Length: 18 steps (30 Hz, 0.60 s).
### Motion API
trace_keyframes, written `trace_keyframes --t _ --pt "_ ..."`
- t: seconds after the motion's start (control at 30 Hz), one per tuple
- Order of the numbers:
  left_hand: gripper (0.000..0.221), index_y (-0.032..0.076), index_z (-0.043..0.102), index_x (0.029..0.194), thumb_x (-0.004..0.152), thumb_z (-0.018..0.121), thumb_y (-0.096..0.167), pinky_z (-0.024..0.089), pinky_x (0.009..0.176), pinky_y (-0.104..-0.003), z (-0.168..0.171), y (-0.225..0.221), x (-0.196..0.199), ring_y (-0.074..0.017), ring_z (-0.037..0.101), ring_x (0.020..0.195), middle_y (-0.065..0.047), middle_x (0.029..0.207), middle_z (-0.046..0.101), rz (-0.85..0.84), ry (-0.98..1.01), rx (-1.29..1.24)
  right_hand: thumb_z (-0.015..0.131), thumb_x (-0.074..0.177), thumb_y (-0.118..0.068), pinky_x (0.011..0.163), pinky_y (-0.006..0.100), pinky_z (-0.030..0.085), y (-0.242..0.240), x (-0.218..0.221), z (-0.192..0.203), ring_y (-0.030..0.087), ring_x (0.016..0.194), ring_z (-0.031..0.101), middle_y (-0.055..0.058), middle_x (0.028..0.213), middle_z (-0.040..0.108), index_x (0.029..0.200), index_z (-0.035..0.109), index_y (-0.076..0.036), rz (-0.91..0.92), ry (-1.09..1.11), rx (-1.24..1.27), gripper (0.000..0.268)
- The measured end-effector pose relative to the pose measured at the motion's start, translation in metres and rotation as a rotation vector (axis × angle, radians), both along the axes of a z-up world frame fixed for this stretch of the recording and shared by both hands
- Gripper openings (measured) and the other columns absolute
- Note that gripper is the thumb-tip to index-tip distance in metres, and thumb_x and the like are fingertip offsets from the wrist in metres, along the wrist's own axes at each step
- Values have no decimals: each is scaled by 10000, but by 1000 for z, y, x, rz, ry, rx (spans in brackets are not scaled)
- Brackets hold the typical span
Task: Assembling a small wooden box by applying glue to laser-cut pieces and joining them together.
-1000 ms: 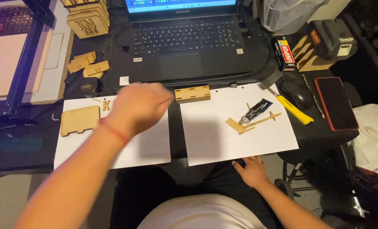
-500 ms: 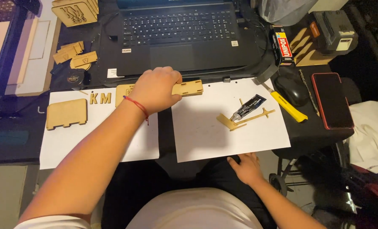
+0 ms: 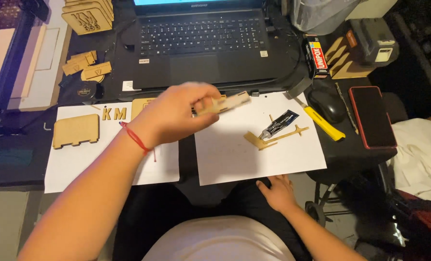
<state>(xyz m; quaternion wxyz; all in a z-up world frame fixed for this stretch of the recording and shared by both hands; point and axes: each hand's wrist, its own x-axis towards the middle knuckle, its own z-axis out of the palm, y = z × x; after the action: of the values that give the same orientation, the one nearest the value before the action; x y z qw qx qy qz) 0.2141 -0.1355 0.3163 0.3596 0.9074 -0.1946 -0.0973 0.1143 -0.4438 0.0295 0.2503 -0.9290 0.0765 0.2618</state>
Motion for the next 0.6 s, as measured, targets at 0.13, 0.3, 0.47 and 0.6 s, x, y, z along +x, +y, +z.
trace_keyframes --t 0.13,0.3,0.47,0.6 --pt "269 167 759 951 867 535 289 502 686 -298 0 1 -9 -174 594 661 -49 699 734 68 230 -103 480 979 -521 1207 571 135 -1 0 -4 350 1492 199 67 1620 307 1560 359 -213 4 7 9 668" --pt "261 88 772 898 874 540 206 424 522 -229 18 -1 -24 -113 507 451 -96 558 674 118 327 -279 476 983 -525 1209 559 155 2 -4 7 334 1521 118 50 1662 190 1559 351 -215 24 -11 6 666" --pt "297 74 789 966 900 527 198 431 503 -224 25 -2 -30 -108 526 432 -110 557 683 86 324 -284 463 989 -530 1210 560 141 1 -5 6 323 1526 107 61 1660 185 1550 369 -212 22 1 3 652" --pt "295 81 784 996 912 525 195 467 520 -219 15 0 -31 -106 582 479 -99 593 702 48 281 -278 457 997 -514 1209 562 136 0 -5 2 300 1532 90 48 1660 185 1553 363 -220 19 9 -4 636"
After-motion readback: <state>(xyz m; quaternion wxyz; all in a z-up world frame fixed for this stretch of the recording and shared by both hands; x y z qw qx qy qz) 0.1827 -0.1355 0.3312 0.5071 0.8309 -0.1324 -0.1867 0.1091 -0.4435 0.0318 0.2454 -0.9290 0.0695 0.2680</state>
